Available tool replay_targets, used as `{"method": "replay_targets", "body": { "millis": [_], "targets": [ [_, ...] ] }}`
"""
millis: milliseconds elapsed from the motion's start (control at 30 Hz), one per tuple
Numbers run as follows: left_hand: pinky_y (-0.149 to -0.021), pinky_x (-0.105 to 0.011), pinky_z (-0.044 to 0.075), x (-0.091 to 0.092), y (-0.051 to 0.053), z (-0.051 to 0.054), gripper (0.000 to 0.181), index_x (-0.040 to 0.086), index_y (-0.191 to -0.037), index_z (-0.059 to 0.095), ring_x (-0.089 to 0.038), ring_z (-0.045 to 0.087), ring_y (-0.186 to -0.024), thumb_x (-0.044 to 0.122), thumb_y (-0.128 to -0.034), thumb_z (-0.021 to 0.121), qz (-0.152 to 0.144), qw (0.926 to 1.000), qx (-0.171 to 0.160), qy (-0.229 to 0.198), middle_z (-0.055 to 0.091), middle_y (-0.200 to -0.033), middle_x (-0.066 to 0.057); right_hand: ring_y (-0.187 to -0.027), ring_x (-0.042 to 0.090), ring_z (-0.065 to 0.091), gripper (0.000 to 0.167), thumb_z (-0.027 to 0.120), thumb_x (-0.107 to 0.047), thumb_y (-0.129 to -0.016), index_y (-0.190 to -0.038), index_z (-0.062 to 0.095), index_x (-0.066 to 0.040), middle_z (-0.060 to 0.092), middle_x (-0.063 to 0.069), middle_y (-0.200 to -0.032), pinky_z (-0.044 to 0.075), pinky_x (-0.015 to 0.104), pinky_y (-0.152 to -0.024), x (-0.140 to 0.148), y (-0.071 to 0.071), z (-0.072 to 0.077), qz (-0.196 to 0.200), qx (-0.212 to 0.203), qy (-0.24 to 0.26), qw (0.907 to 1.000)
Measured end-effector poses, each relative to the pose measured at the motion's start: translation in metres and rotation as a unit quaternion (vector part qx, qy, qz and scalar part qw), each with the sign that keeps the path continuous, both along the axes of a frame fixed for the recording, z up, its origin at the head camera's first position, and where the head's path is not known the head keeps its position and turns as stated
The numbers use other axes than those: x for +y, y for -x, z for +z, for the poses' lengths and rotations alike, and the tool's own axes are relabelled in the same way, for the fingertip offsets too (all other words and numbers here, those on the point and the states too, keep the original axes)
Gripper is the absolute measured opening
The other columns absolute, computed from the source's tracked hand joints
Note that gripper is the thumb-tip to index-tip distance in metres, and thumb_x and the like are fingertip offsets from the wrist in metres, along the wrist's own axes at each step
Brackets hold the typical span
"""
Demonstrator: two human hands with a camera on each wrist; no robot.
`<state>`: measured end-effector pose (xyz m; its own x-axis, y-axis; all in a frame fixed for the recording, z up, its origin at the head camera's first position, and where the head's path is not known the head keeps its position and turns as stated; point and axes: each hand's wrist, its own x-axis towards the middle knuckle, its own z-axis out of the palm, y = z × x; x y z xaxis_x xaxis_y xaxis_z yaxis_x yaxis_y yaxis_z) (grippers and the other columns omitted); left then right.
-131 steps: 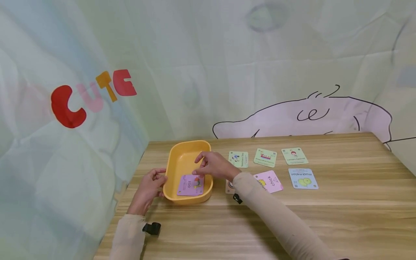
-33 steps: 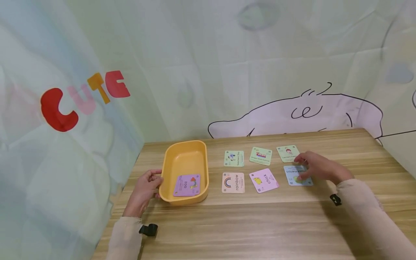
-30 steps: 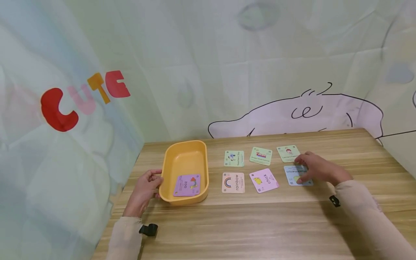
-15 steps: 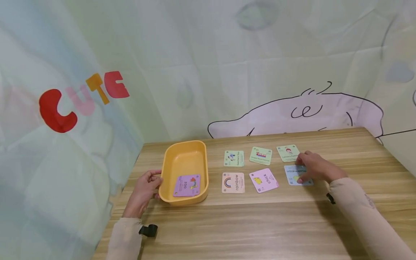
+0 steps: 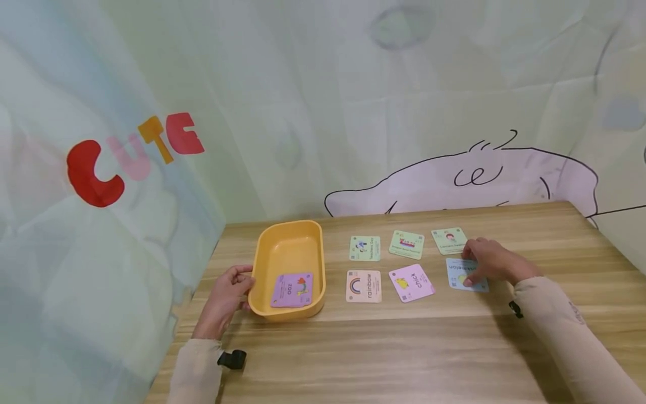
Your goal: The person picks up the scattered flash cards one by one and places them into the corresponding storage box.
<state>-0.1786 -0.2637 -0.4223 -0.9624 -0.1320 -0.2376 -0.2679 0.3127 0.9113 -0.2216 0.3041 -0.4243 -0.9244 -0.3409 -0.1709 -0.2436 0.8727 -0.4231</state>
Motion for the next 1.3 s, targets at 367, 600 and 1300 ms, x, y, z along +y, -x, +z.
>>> {"method": "replay_targets", "body": {
  "millis": [367, 600, 1300],
  "targets": [
    [-0.057, -0.03, 0.056, -0.001, -0.002, 0.0, 0.039, 0.003, -0.141, 0.048, -0.02, 0.058, -0.08, 0.011, -0.1039, 0.053, 0.004, 1.0, 0.0, -0.001, 0.051, -0.1, -0.008, -0.089, 0.028, 0.052, 0.06, 0.096, -0.023, -0.065, -0.103, 0.058, 0.005, 0.056, 0.015, -0.098, 0.047, 0.046, -0.084, -0.001, 0.004, -0.003, -0.004, -0.001, -0.002, 1.0],
    [-0.058, -0.029, 0.055, 0.001, 0.002, 0.003, 0.039, 0.004, -0.142, 0.049, -0.02, 0.057, -0.081, 0.013, -0.1038, 0.054, 0.0, 1.0, 0.007, 0.001, 0.051, -0.103, -0.009, -0.099, 0.035, 0.058, 0.054, 0.092, -0.017, -0.07, -0.106, 0.06, 0.008, 0.062, 0.019, -0.104, 0.047, 0.056, -0.093, 0.004, 0.005, 0.002, 0.017, -0.007, 0.016, 0.9997],
    [-0.058, -0.03, 0.054, 0.001, 0.0, 0.002, 0.039, 0.003, -0.14, 0.048, -0.021, 0.058, -0.083, 0.011, -0.1029, 0.053, 0.002, 1.0, 0.007, -0.006, 0.053, -0.106, -0.012, -0.109, 0.028, 0.051, 0.041, 0.079, -0.023, -0.088, -0.119, 0.06, -0.004, 0.061, 0.011, -0.118, 0.043, 0.043, -0.095, 0.024, 0.008, -0.003, 0.007, -0.109, 0.118, 0.987]
  ]
}}
